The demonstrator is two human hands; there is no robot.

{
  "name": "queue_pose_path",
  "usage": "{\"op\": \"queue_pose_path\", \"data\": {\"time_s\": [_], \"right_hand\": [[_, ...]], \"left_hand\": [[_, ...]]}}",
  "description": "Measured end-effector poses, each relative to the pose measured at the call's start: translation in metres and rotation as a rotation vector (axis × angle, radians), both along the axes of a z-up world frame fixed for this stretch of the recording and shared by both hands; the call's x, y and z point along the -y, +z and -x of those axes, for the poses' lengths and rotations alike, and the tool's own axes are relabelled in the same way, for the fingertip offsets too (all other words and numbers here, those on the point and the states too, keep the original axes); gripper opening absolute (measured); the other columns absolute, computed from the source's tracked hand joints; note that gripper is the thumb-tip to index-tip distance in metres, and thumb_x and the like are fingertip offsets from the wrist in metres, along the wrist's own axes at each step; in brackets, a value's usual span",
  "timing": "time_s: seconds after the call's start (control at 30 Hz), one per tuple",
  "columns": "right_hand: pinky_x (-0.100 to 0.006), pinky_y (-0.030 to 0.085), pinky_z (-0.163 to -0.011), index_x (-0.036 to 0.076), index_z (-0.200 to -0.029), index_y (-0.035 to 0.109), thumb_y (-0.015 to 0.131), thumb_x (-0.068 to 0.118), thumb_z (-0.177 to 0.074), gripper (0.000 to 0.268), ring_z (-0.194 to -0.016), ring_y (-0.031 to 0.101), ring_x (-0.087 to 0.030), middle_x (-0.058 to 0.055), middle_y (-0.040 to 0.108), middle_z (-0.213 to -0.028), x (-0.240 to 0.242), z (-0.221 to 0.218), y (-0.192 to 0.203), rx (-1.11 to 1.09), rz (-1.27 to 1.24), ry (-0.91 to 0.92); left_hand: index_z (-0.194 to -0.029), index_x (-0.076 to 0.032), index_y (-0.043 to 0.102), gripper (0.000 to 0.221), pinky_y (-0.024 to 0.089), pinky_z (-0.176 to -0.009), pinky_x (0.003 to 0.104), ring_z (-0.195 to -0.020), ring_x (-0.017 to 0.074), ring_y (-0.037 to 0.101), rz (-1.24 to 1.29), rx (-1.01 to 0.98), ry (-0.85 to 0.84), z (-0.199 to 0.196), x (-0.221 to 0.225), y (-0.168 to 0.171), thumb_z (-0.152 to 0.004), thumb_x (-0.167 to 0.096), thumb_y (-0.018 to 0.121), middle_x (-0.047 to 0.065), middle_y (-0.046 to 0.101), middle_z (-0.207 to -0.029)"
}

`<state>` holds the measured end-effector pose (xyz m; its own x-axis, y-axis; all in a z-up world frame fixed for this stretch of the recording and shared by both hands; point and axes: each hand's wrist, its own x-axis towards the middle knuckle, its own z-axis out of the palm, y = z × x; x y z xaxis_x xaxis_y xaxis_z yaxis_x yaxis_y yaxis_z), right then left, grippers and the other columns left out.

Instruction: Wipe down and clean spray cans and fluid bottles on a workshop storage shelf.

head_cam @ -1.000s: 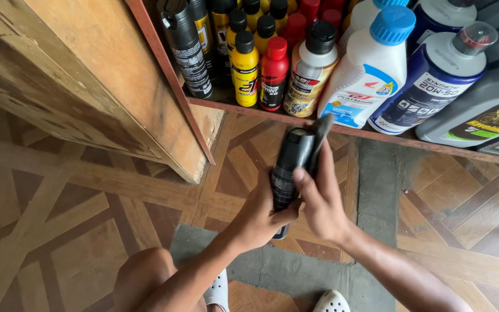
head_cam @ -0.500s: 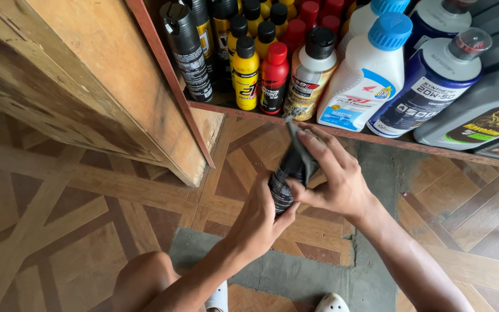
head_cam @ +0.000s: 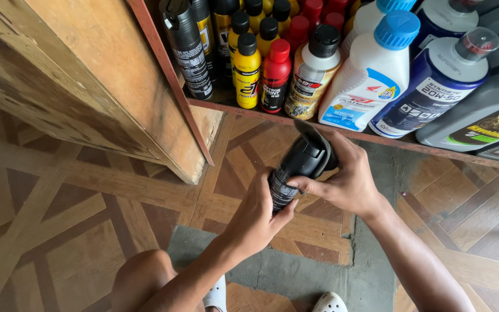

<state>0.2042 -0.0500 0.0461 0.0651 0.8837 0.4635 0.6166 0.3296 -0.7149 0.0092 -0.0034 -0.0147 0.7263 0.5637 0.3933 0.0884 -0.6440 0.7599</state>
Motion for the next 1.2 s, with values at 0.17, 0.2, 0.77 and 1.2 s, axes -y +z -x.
{"op": "queue_pose_path", "data": {"time_s": [0.17,0.2,0.77,1.2], "right_hand": [[-0.045,0.061,-0.099,-0.013,-0.119,0.060,0.097,0.022,-0.065,0.074,-0.120,0.068,-0.041,-0.030,0.062,-0.133,0.000,0.000,-0.019,0.164,-0.366,-0.055],[-0.045,0.061,-0.099,-0.013,-0.119,0.060,0.097,0.022,-0.065,0.074,-0.120,0.068,-0.041,-0.030,0.062,-0.133,0.000,-0.003,-0.023,0.163,-0.365,-0.054],[-0.047,0.061,-0.079,-0.011,-0.144,0.041,0.095,0.035,-0.070,0.102,-0.101,0.072,-0.040,-0.037,0.066,-0.113,-0.014,0.020,-0.071,-0.863,-0.191,0.453],[-0.036,0.057,-0.039,-0.001,-0.129,0.061,0.055,0.019,-0.100,0.036,-0.041,0.072,-0.026,-0.016,0.073,-0.058,0.018,0.047,-0.044,-0.238,0.037,0.001]], "left_hand": [[-0.131,0.005,0.032,0.048,0.055,-0.073,0.037,-0.091,0.0259,0.059,0.031,0.045,-0.013,-0.002,-0.004,-0.003,-0.097,-0.011,0.062,0.021,0.052,-0.109],[-0.131,0.005,0.032,0.048,0.055,-0.073,0.037,-0.091,0.0259,0.059,0.032,0.044,-0.013,-0.004,-0.003,-0.003,-0.097,-0.011,0.062,0.021,0.052,-0.109],[-0.116,0.005,0.052,0.040,0.060,-0.065,0.047,-0.068,0.0347,0.071,1.244,0.396,-0.664,-0.010,0.000,-0.044,-0.082,-0.001,0.074,0.027,0.067,-0.080],[-0.122,-0.004,0.045,0.062,0.057,-0.073,0.040,-0.084,0.0218,0.063,0.797,0.390,-0.253,0.008,-0.017,0.031,-0.070,0.013,0.074,0.010,0.060,-0.091]]}}
